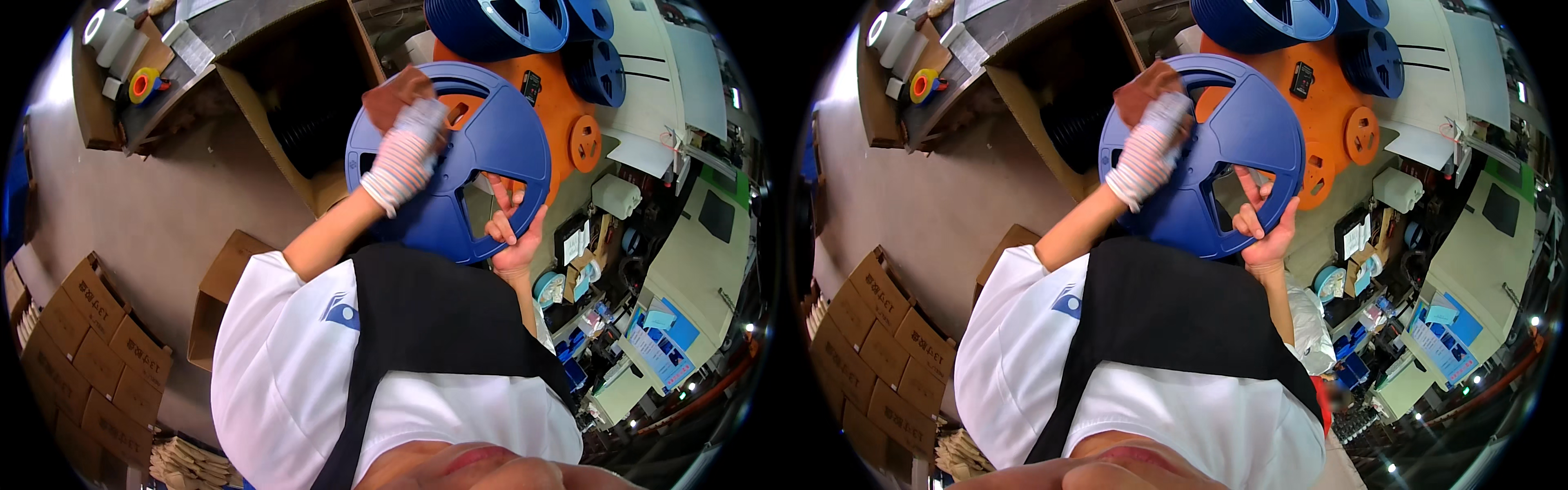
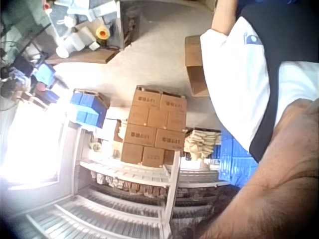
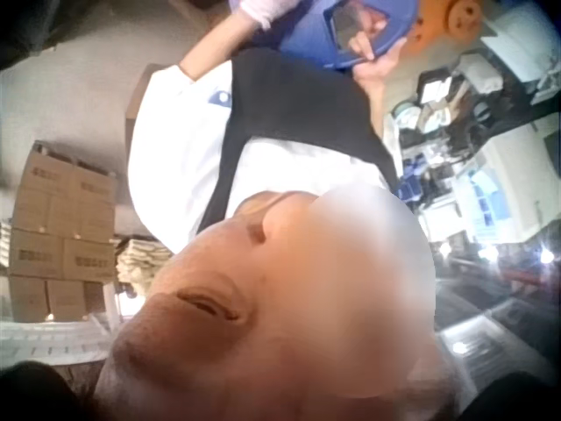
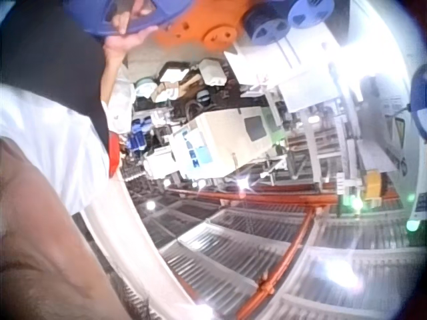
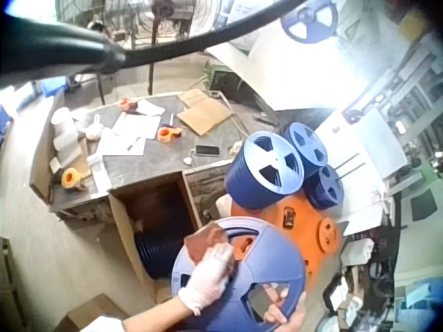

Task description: The person wipes blue plastic reels with a cloth and places them into a cardboard box.

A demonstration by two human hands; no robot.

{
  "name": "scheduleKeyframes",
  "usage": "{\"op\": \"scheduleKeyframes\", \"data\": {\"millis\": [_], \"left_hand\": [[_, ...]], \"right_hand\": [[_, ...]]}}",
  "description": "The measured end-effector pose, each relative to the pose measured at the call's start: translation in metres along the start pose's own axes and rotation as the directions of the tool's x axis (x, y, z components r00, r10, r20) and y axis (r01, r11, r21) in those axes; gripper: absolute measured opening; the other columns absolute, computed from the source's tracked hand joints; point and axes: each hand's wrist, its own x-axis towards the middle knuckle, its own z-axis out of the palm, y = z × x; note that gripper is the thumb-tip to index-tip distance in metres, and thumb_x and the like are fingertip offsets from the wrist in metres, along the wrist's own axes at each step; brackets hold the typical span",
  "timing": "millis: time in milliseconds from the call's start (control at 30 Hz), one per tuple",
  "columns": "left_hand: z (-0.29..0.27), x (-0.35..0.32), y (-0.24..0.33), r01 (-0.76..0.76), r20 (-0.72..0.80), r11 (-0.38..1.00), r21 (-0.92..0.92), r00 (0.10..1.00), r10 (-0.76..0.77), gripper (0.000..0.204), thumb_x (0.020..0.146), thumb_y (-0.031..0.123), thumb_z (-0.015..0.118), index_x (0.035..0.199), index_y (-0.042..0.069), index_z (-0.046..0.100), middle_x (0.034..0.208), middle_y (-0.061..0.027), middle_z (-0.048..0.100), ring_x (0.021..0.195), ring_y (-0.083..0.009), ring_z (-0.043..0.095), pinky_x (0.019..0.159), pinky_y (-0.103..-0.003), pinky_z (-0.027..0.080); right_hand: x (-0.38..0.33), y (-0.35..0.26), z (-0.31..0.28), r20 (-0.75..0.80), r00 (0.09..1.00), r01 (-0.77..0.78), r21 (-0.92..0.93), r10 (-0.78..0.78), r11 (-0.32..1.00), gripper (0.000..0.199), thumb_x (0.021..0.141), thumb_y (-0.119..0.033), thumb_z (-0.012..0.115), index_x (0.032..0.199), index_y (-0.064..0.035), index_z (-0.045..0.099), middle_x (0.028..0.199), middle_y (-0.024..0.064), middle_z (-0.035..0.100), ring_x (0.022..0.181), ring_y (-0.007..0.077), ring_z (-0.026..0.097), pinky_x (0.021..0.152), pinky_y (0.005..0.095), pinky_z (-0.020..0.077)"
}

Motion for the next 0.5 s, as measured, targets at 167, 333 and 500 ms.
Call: {"op": "scheduleKeyframes", "data": {"millis": [167,333,500], "left_hand": [[0.015,0.001,0.032,-0.257,0.073,0.965,0.044,0.964,0.254,0.044,0.078,0.004,0.056,0.121,0.001,0.050,0.115,-0.0203,0.055,0.112,-0.0343,0.051,0.099,-0.043,0.037],[0.005,-0.021,-0.013,0.007,0.002,0.996,-0.085,1.000,-0.007,0.043,0.080,0.003,0.054,0.123,0.002,0.051,0.120,-0.0156,0.054,0.114,-0.0283,0.052,0.093,-0.032,0.044],[-0.001,-0.028,-0.006,-0.152,0.200,0.974,0.168,0.973,0.117,0.046,0.077,0.005,0.052,0.124,0.006,0.051,0.118,-0.0155,0.056,0.112,-0.0298,0.054,0.094,-0.035,0.043]], "right_hand": [[-0.001,0.000,0.004,-0.033,0.999,-0.016,-0.021,0.016,1.000,0.047,0.089,-0.053,0.047,0.100,-0.0072,0.050,0.143,0.0196,0.032,0.045,0.0048,0.034,0.049,0.0203,0.0289],[0.002,0.003,-0.001,-0.010,1.000,-0.013,0.003,0.013,1.000,0.047,0.089,-0.053,0.047,0.100,-0.0071,0.051,0.142,0.0203,0.033,0.045,0.0045,0.034,0.049,0.0201,0.0293],[-0.002,0.002,-0.010,-0.101,0.994,0.048,0.067,-0.041,0.997,0.041,0.089,-0.045,0.051,0.103,-0.0056,0.050,0.143,0.0218,0.030,0.045,0.0029,0.035,0.047,0.0188,0.0287]]}}
